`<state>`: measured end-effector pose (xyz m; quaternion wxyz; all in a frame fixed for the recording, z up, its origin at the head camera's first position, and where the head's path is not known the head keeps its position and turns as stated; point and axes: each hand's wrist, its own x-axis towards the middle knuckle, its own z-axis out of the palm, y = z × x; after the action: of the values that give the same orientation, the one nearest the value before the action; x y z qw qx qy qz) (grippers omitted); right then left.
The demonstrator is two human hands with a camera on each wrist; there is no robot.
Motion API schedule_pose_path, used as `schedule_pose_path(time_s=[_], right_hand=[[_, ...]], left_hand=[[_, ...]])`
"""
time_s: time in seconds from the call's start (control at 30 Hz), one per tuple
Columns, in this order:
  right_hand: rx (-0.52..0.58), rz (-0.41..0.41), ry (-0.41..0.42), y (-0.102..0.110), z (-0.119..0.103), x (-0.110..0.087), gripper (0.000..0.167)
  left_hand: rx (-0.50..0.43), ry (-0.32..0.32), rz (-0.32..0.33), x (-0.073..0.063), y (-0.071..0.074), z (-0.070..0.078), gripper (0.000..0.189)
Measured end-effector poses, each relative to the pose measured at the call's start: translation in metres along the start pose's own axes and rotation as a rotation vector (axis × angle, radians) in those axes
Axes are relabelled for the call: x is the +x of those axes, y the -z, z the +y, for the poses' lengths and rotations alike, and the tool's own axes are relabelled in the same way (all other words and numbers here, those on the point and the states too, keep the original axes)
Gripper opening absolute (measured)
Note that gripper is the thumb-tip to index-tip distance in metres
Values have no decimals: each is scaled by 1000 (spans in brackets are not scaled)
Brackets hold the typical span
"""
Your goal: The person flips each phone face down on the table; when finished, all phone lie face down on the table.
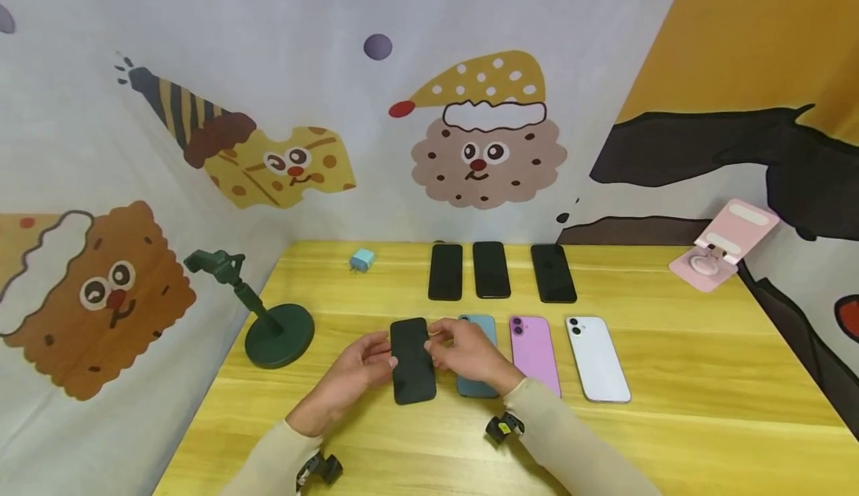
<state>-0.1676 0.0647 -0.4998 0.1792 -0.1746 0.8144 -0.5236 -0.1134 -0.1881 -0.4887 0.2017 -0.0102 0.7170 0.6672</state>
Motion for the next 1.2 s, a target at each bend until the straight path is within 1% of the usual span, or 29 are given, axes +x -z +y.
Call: schedule_pose_path(time_s=[0.1,0.23,0.37,0.5,0.6,0.67,0.83,0.9,1.0,1.1,1.2], right_hand=[[12,-4,-4,0,-1,1,49],[1,-2,-4,0,-1,0,50],[-20,4,-6,-2,0,-1,54],[3,24,-22,-3,-1,-2,57],[23,40,-30,-4,-3,-2,56],[-4,46,-23,-6,-4,-2,52],[-117,44,24,-10,-7,-3,40],[-126,35,27,-12,-9,-3,39],[-103,21,15,-15,-10,-2,42],[-39,6,0,-17,-10,-1,45],[69,-7,-30,-19,-9,1,48]], left_hand=[[-12,1,7,-1,0,2,75],[-32,5,16,-2,-2,4,76],[-49,-2,48,-1,-4,2,76],[-77,-3,74,0,-6,1,77],[-91,-2,91,1,-8,0,76],[-90,-8,104,2,-9,0,72],[-63,-49,115,5,-12,-2,64],[-57,-62,103,6,-12,-2,65],[-88,-66,60,6,-12,-2,68],[-121,-64,-1,6,-11,0,71],[-137,-60,-55,8,-12,1,73]])
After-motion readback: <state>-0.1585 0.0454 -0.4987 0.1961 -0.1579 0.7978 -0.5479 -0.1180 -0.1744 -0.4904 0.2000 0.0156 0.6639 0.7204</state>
